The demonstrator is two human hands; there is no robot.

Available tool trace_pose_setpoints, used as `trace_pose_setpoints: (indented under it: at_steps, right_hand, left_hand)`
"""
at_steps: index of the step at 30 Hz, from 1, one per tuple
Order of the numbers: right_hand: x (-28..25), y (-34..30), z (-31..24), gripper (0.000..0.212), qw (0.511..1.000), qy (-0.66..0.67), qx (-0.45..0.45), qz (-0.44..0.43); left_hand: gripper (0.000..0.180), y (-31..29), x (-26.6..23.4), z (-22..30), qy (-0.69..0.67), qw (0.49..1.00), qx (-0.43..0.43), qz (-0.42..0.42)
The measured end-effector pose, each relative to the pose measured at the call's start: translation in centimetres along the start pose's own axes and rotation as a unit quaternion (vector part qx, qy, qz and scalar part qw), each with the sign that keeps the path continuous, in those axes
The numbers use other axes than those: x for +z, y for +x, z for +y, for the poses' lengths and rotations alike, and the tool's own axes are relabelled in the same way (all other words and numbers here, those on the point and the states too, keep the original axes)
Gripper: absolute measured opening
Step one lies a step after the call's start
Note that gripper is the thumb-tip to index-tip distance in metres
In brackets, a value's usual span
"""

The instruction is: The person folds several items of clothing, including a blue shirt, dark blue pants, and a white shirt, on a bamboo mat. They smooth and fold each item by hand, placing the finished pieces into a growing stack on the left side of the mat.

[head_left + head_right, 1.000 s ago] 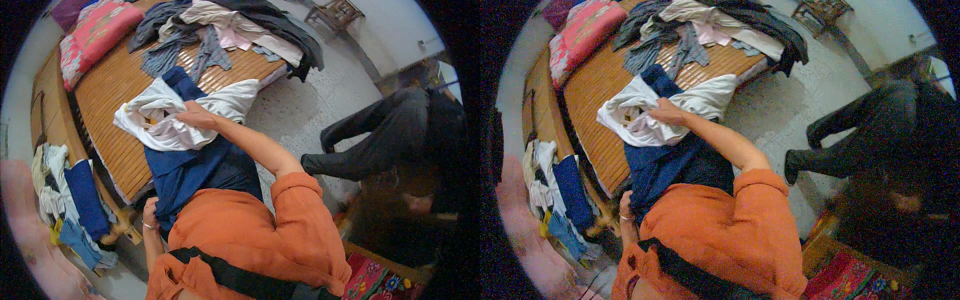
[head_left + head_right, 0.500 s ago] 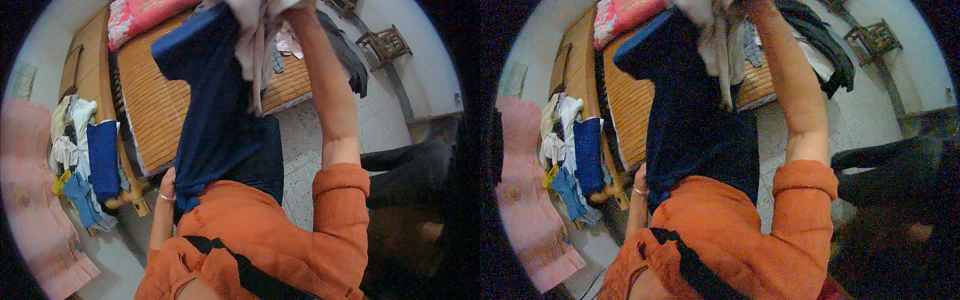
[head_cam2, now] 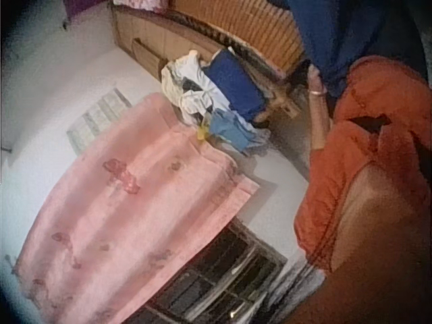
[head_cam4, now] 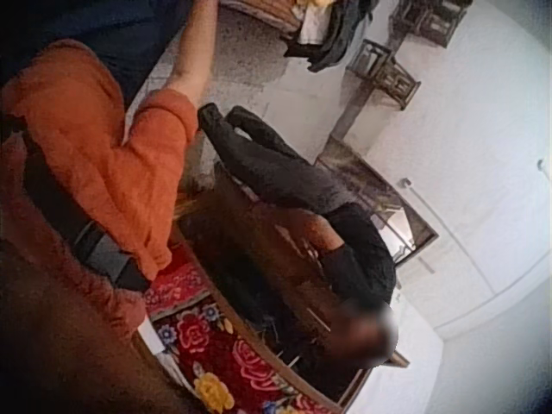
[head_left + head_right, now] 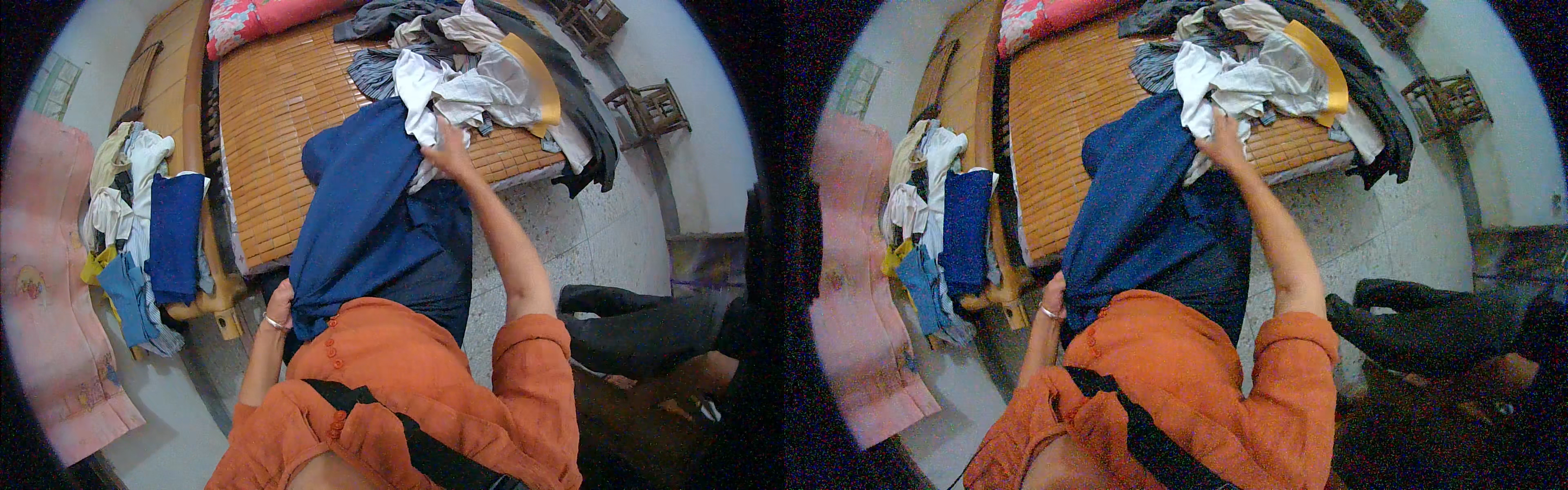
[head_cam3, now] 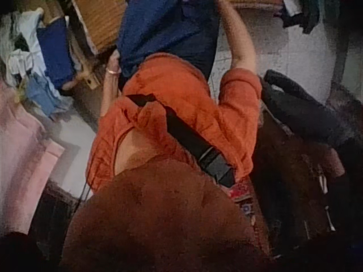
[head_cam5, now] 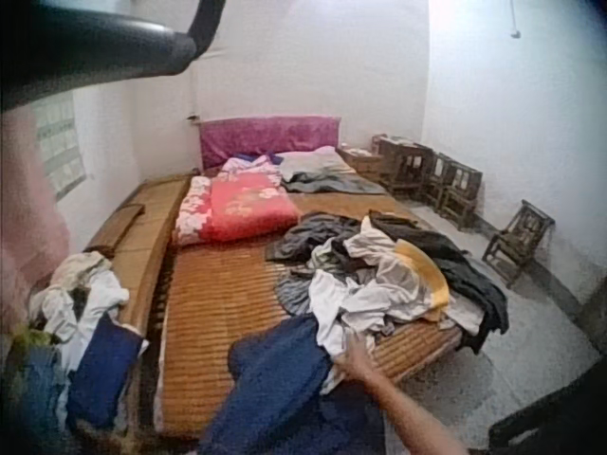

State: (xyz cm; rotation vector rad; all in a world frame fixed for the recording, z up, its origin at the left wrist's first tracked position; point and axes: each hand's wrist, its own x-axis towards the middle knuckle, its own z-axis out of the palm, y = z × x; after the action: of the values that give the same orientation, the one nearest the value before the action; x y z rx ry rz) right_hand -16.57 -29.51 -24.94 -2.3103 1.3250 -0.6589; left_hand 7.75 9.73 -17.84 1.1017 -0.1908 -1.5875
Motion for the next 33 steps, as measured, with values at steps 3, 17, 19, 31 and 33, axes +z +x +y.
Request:
trace_pose_setpoints:
  at_steps: [3,17,19,31,33]
  right_hand:
    - [-1.3,-1.9,-4.1,0.060,0.987,-0.074,0.088,-0.110]
    - [-19.7,12.7,-1.5,0.022,0.895,0.309,0.024,0.320]
    - [-17.9,10.3,-5.5,0.025,0.952,0.245,0.069,0.169]
    - [4.2,0.3,-0.1,0.048,0.915,0.237,0.324,-0.028]
    - [4.3,1.0,0.9,0.033,0.900,0.330,0.285,-0.006]
  left_hand:
    - [0.041,-1.4,1.3,1.1,0.050,0.999,0.011,0.000]
    - [0.037,-4.3,-4.0,-0.7,-0.001,0.999,0.022,0.049]
    - [0.037,-4.8,-4.3,-1.2,-0.018,0.997,0.032,0.074]
    - [0.040,-4.4,-5.0,0.3,0.062,0.995,0.057,0.045]
    - [0.038,-3.6,-6.5,-0.6,0.041,0.997,0.050,0.049]
